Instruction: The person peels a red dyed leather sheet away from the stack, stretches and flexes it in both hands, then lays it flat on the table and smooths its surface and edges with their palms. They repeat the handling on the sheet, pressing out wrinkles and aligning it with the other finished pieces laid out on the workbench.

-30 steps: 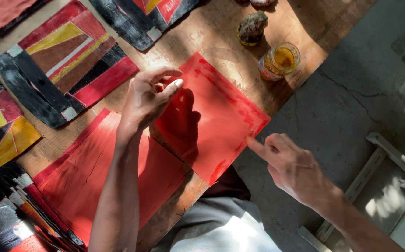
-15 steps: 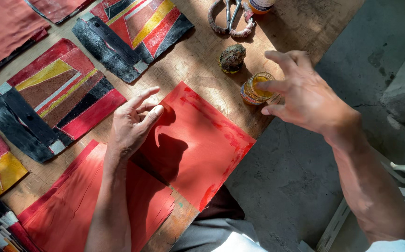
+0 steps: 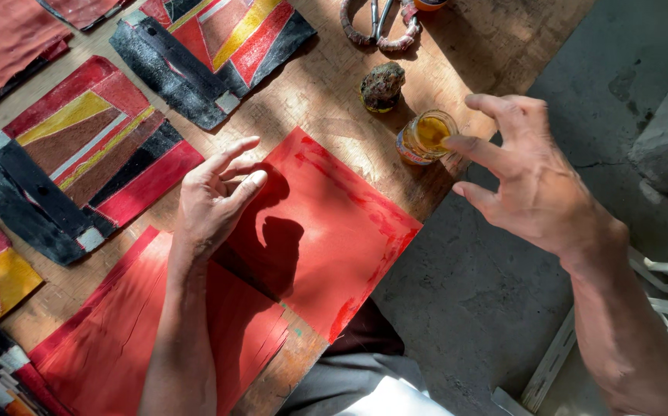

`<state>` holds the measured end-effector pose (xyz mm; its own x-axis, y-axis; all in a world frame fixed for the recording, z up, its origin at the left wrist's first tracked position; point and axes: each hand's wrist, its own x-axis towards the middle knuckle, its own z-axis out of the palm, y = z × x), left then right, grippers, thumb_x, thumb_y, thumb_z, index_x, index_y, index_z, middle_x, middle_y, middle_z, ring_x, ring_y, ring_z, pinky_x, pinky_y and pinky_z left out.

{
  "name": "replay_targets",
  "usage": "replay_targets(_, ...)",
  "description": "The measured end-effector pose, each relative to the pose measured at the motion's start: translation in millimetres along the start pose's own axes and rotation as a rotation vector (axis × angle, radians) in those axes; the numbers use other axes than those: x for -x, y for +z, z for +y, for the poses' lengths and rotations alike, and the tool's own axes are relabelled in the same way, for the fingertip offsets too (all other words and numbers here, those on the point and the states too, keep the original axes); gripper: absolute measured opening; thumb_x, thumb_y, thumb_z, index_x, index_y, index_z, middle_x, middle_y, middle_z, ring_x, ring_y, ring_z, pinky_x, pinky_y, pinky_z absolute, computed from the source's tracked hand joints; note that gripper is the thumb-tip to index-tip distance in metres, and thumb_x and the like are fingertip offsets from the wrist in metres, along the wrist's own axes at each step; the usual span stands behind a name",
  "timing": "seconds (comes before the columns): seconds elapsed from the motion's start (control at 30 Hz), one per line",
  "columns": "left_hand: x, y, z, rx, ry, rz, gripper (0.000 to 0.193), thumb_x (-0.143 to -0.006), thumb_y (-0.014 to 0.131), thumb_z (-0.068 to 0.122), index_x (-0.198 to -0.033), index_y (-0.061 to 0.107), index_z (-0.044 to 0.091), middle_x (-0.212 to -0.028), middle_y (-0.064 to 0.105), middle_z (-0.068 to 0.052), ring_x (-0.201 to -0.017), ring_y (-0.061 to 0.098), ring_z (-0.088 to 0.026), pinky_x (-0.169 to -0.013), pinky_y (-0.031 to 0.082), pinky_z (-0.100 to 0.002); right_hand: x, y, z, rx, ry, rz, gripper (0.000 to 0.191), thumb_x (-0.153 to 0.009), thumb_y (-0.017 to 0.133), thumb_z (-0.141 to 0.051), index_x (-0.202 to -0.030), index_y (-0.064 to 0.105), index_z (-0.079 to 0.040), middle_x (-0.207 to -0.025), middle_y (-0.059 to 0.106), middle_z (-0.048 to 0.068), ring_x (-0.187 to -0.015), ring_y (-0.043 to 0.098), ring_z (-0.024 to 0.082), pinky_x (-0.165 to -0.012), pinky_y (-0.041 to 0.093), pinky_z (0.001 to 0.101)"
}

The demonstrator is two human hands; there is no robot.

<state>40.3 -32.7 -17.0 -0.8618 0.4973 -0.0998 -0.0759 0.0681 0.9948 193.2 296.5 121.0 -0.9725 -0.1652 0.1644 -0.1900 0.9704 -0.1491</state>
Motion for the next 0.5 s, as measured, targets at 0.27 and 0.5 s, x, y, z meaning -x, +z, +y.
replay_targets(0.27,5,4,1,0.042,0.052,-0.033,0.055,-0.091,0.077,0.000,-0.143,0.060,0.003,-0.107,0.065,-0.001,-0.095,0.063,-0.006,-0.084,0.056,-0.022,62,-2,-12,-0.509,0.098,0.446,0.051,-0.094,0.077,-0.025,-0.136,0.051,-0.012,-0.120,0.053,0.008,-0.106,0.054,0.014,-0.086,0.054,0.0244)
replay_targets(0.5,11,4,2,0.047,0.064,-0.037,0.053,-0.091,0.077,-0.001,-0.142,0.061,0.004,-0.106,0.064,0.002,-0.096,0.062,-0.005,-0.085,0.055,-0.022,94,101,-36,-1.227,0.328,-0.394,0.093,-0.084,0.075,-0.016,-0.162,0.025,-0.022,-0.089,0.068,0.002,-0.073,0.061,0.009,-0.069,0.060,0.0267)
